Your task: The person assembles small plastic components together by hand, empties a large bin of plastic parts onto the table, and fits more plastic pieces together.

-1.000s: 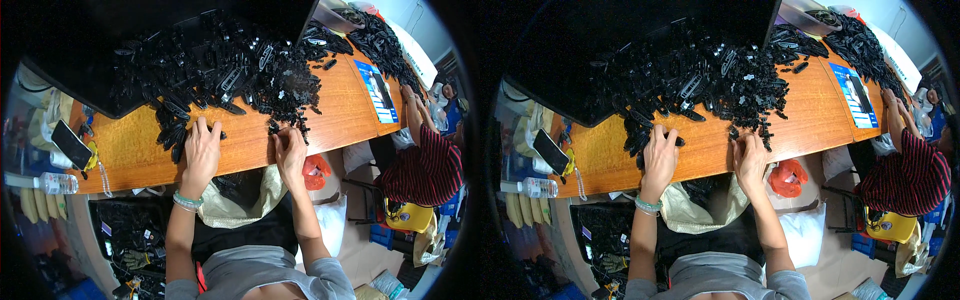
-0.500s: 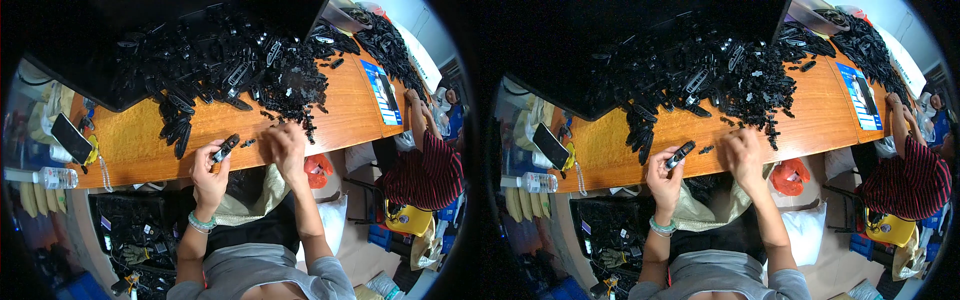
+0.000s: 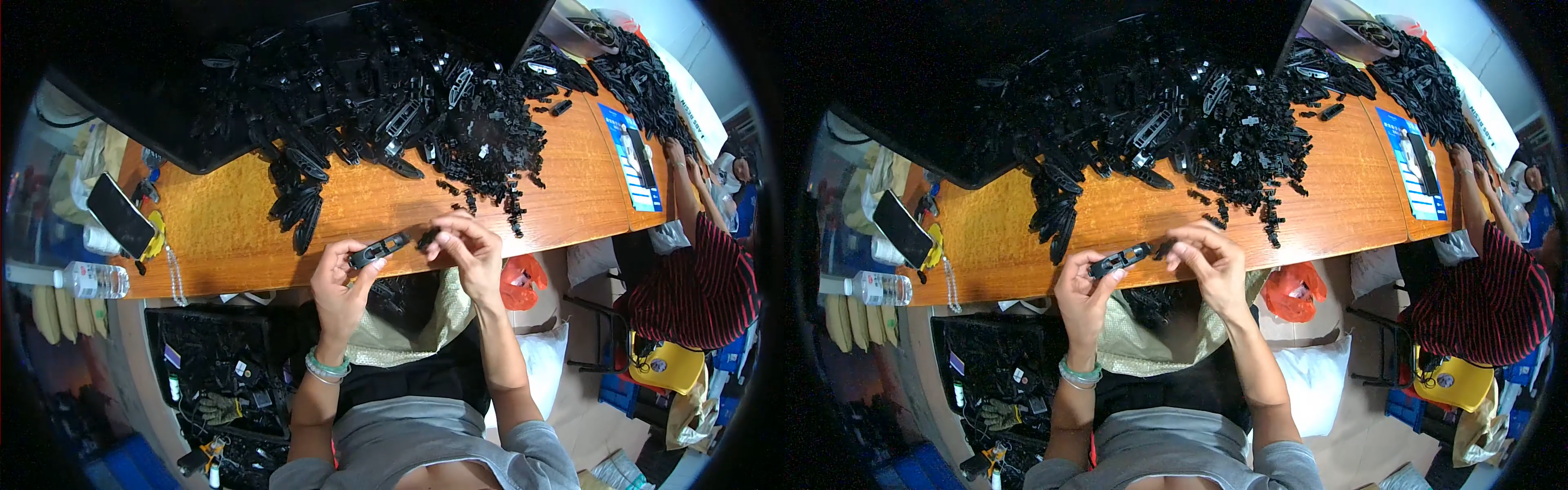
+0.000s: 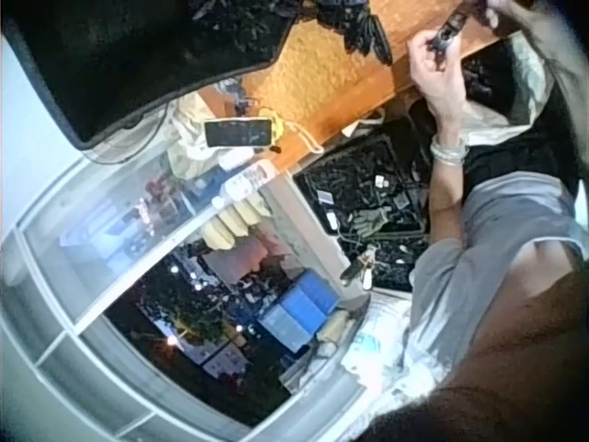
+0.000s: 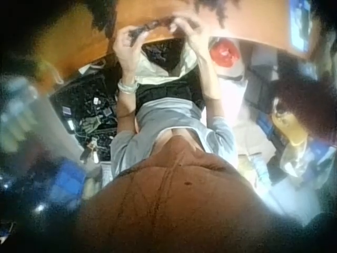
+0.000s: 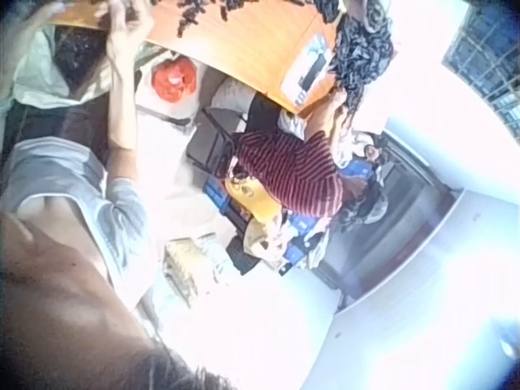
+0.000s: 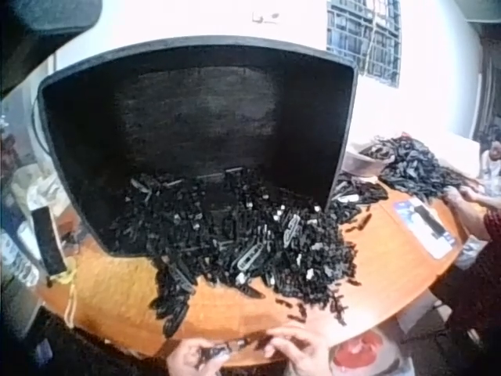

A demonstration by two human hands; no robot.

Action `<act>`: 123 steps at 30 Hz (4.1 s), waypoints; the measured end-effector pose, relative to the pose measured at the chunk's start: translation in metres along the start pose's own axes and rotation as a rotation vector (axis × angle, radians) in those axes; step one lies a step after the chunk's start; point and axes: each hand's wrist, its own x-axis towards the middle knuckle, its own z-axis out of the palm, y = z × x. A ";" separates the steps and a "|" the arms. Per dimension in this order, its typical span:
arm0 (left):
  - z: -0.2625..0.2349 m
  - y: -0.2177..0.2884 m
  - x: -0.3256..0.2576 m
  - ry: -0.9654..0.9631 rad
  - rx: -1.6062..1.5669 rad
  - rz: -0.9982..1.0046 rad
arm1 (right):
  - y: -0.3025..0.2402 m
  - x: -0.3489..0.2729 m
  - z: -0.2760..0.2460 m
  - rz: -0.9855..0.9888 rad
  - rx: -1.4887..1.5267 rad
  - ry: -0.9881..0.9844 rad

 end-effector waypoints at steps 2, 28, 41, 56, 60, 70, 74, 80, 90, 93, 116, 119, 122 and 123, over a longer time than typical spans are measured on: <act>0.003 0.003 -0.002 -0.017 0.029 0.010 | -0.002 -0.008 0.002 0.063 0.095 0.010; 0.000 0.020 -0.017 -0.324 0.052 -0.234 | -0.029 -0.032 -0.001 0.160 -0.486 -0.364; -0.035 0.002 0.029 0.312 0.879 0.099 | -0.005 0.049 -0.013 -0.305 -1.505 0.170; -0.006 -0.001 0.018 -0.156 0.719 0.411 | -0.006 0.009 -0.002 -0.455 -0.746 0.056; 0.001 0.011 0.005 -0.241 0.523 0.197 | -0.024 -0.009 0.012 -0.364 -0.562 -0.075; 0.012 0.006 -0.014 -0.248 -0.216 -0.170 | -0.024 -0.033 0.023 -0.242 -0.494 0.133; 0.014 0.009 -0.012 -0.246 -0.240 -0.224 | -0.024 -0.036 0.018 -0.155 -0.437 0.009; 0.011 0.001 -0.017 -0.350 -0.042 -0.222 | -0.025 -0.036 0.012 -0.408 -0.733 -0.089; 0.013 0.000 -0.015 -0.312 -0.172 -0.268 | -0.025 -0.042 0.001 -0.565 -0.900 -0.150; 0.012 0.000 -0.014 -0.281 -0.073 -0.180 | -0.024 -0.041 0.006 -0.328 -0.753 -0.115; -0.052 0.020 0.069 0.164 1.236 0.439 | -0.004 0.019 -0.028 -0.364 -1.204 0.142; -0.027 0.007 0.045 0.097 0.794 0.396 | -0.001 0.006 -0.022 0.011 -0.341 0.196; 0.002 0.007 0.027 -0.081 0.632 0.363 | -0.003 -0.004 -0.022 0.121 0.083 0.166; 0.008 0.007 0.024 -0.120 0.585 0.408 | -0.003 -0.006 -0.022 0.138 0.241 0.144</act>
